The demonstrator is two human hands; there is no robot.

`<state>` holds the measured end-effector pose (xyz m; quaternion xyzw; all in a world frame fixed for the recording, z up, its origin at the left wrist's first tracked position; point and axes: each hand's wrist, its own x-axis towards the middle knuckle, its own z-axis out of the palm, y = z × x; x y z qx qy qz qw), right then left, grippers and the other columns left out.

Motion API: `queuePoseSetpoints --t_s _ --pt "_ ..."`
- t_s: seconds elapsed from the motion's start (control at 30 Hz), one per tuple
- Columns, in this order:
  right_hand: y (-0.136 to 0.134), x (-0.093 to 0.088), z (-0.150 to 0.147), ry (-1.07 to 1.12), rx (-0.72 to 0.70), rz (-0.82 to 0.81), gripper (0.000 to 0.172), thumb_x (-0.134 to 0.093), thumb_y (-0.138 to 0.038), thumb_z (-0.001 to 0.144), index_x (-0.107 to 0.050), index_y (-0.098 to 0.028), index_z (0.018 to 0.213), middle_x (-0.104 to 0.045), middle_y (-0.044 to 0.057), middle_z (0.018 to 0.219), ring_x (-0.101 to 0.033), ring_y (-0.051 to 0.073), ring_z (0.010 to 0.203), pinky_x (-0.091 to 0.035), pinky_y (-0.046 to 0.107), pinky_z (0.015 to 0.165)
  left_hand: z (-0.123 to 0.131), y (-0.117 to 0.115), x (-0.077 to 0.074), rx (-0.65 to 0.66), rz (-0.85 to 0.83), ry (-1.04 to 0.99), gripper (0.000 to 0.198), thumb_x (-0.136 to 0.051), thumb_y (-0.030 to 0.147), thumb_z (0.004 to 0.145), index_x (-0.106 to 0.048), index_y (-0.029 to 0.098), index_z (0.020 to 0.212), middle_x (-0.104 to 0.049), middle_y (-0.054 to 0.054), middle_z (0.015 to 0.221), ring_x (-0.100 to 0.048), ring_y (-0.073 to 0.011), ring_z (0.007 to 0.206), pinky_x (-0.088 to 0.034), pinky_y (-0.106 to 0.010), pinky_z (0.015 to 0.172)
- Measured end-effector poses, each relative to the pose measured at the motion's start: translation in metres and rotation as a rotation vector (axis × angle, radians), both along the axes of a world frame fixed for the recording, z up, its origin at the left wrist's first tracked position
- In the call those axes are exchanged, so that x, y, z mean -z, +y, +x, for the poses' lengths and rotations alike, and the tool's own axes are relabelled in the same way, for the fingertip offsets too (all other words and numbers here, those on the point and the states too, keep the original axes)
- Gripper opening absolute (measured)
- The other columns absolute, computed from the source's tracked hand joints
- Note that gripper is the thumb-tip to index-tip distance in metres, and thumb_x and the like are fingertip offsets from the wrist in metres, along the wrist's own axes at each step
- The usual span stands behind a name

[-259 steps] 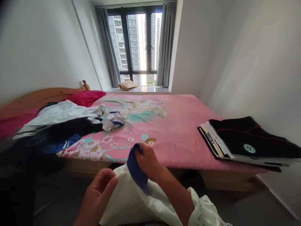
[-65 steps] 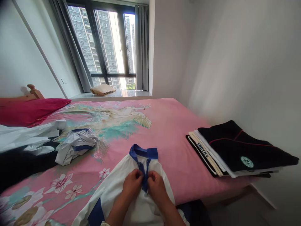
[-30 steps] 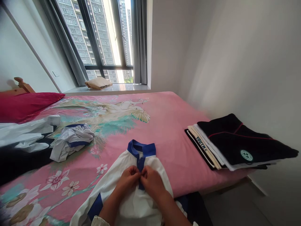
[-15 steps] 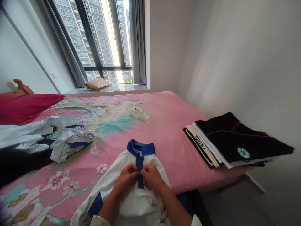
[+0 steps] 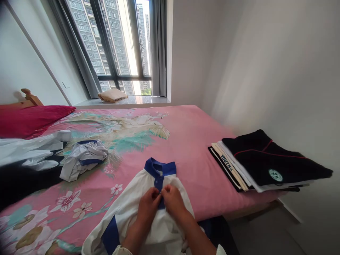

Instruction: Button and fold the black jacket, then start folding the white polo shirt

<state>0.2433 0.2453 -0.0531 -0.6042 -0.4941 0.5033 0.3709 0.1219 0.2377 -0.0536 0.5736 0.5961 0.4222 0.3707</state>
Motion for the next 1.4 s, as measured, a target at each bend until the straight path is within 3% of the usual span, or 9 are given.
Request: queuePoseSetpoints --t_s 0.13,0.27,0.4,0.5,0.63,0.77,1.0,1.2,1.4 --pt "0.009 -0.015 -0.006 -0.223 0.103 0.316 0.021 -0.046 -0.038 0.082 -0.054 -0.019 0.076 -0.062 0.001 0.071 -0.056 0.013 0.065 -0.041 0.023 0.062 0.0 -0.004 -0.003 0.052 0.049 0.063 0.009 -0.06 0.026 0.07 -0.06 0.022 0.062 -0.058 -0.002 0.069 -0.052 -0.0177 0.068 -0.035 -0.027 0.067" --pt "0.03 -0.025 -0.013 -0.554 0.04 0.258 0.019 -0.055 -0.039 0.076 -0.054 -0.02 0.075 -0.062 0.001 0.067 -0.056 0.015 0.063 -0.034 0.025 0.059 -0.001 -0.009 -0.007 0.099 0.118 0.119 0.016 -0.056 0.022 0.072 -0.054 0.021 0.056 -0.053 -0.001 0.066 -0.049 -0.0158 0.064 -0.035 -0.026 0.064" --pt "0.038 -0.015 -0.014 -0.732 0.035 0.192 0.018 -0.056 -0.037 0.075 -0.055 -0.02 0.081 -0.064 0.004 0.074 -0.059 0.018 0.071 -0.032 0.025 0.059 -0.002 -0.009 -0.005 -0.028 0.108 0.107 0.022 -0.044 0.025 0.081 -0.045 0.022 0.06 -0.05 0.001 0.062 -0.047 -0.0153 0.063 -0.035 -0.027 0.064" --pt "0.035 -0.004 -0.01 -0.67 0.097 0.214 0.011 -0.05 -0.028 0.077 -0.056 -0.019 0.081 -0.065 0.004 0.075 -0.059 0.016 0.07 -0.034 0.025 0.06 -0.003 -0.003 -0.008 -0.051 0.067 0.084 0.021 -0.039 0.031 0.086 -0.054 0.021 0.076 -0.059 -0.002 0.073 -0.054 -0.017 0.07 -0.039 -0.027 0.069" --pt "0.028 0.008 -0.004 -0.417 0.174 0.313 0.013 -0.048 -0.027 0.076 -0.057 -0.019 0.079 -0.063 0.002 0.071 -0.056 0.015 0.066 -0.038 0.024 0.063 -0.007 0.019 -0.025 0.019 0.088 0.303 0.026 -0.039 0.03 0.087 -0.061 0.019 0.096 -0.064 -0.007 0.096 -0.059 -0.0189 0.09 -0.04 -0.027 0.082" --pt "0.023 0.015 -0.002 -0.245 0.187 0.405 0.012 -0.047 -0.027 0.076 -0.056 -0.02 0.074 -0.058 -0.002 0.065 -0.052 0.014 0.06 -0.039 0.023 0.061 -0.008 0.04 -0.037 0.102 0.057 0.499 0.019 -0.046 0.023 0.083 -0.065 0.02 0.079 -0.062 -0.006 0.091 -0.059 -0.0182 0.08 -0.039 -0.028 0.073" --pt "0.02 0.015 0.0 -0.179 0.1 0.498 0.012 -0.048 -0.028 0.079 -0.056 -0.02 0.074 -0.056 -0.002 0.068 -0.051 0.013 0.063 -0.039 0.023 0.062 -0.003 0.056 -0.036 0.164 -0.024 0.657 0.014 -0.049 0.014 0.078 -0.062 0.018 0.075 -0.061 -0.007 0.087 -0.058 -0.0176 0.078 -0.037 -0.028 0.07" --pt "0.023 0.016 0.001 -0.18 0.095 0.486 0.014 -0.048 -0.03 0.08 -0.057 -0.02 0.075 -0.058 0.0 0.071 -0.053 0.015 0.066 -0.042 0.024 0.063 -0.004 0.063 -0.039 0.175 -0.032 0.502 0.012 -0.053 0.01 0.07 -0.062 0.018 0.068 -0.064 -0.002 0.071 -0.058 -0.0157 0.076 -0.038 -0.026 0.073" --pt "0.023 0.018 0.002 -0.146 0.119 0.466 0.015 -0.048 -0.028 0.078 -0.061 -0.02 0.079 -0.063 0.001 0.073 -0.056 0.015 0.065 -0.044 0.025 0.064 -0.008 0.054 -0.018 0.135 -0.078 0.169 0.014 -0.053 0.023 0.072 -0.063 0.015 0.074 -0.067 -0.004 0.073 -0.06 -0.0157 0.072 -0.044 -0.025 0.068"
